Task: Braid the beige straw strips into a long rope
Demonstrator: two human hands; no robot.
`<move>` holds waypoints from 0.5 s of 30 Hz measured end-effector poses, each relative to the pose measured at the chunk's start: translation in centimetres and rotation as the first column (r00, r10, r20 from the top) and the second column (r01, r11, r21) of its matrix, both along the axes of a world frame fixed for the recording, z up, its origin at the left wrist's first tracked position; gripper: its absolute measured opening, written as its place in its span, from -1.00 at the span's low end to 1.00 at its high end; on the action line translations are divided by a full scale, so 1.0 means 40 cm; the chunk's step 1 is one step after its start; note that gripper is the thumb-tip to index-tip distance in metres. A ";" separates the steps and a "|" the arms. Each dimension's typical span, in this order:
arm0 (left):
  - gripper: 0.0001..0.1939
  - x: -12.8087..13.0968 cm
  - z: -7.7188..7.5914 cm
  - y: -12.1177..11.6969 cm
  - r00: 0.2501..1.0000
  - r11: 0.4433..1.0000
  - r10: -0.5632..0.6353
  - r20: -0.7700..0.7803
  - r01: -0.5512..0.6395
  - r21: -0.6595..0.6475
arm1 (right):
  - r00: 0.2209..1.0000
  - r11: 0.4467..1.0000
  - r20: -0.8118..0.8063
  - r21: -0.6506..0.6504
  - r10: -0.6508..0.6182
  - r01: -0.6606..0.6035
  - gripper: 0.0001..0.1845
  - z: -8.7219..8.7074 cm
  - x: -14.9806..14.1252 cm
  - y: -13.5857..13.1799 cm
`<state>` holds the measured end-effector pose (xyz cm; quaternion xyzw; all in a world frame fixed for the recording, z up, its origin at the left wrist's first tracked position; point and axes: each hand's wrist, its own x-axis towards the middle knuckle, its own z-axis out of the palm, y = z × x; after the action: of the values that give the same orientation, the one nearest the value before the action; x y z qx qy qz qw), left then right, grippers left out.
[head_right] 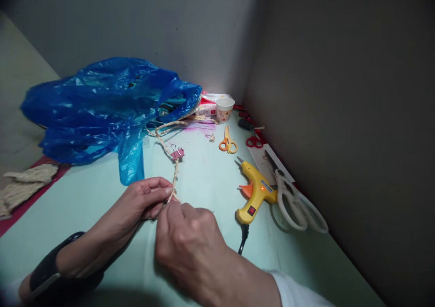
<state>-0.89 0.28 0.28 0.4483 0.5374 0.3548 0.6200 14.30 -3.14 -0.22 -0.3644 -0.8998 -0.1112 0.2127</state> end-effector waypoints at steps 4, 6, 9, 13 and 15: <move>-0.82 -0.004 0.008 -0.004 0.995 0.998 0.032 0.089 -0.028 -0.051 | 0.999 0.995 -0.006 0.081 0.053 -0.053 -0.82 -0.028 -0.013 -0.008; -0.83 -0.004 0.009 -0.005 0.995 0.998 0.034 0.097 -0.029 -0.047 | 0.998 0.997 0.015 0.044 0.059 -0.059 -0.82 -0.035 -0.015 -0.007; -0.86 -0.006 0.003 -0.007 0.996 0.999 0.039 0.078 -0.036 -0.039 | 0.996 0.993 -0.034 -0.081 0.085 -0.087 -0.84 -0.019 -0.009 0.005; -0.86 -0.008 -0.007 -0.007 0.995 0.998 0.066 0.080 -0.063 -0.031 | 0.938 0.974 -0.340 -0.227 -0.074 -0.005 -0.77 0.031 0.015 0.043; -0.84 -0.004 -0.007 -0.009 0.996 0.998 0.067 0.066 -0.066 -0.023 | 0.878 0.936 -0.436 -0.350 -0.200 0.039 -0.76 0.046 0.028 0.067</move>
<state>-1.07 -0.06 0.01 0.4115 0.5347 0.3843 0.6301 15.42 -0.45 1.62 -0.4663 -0.8036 0.1188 0.3503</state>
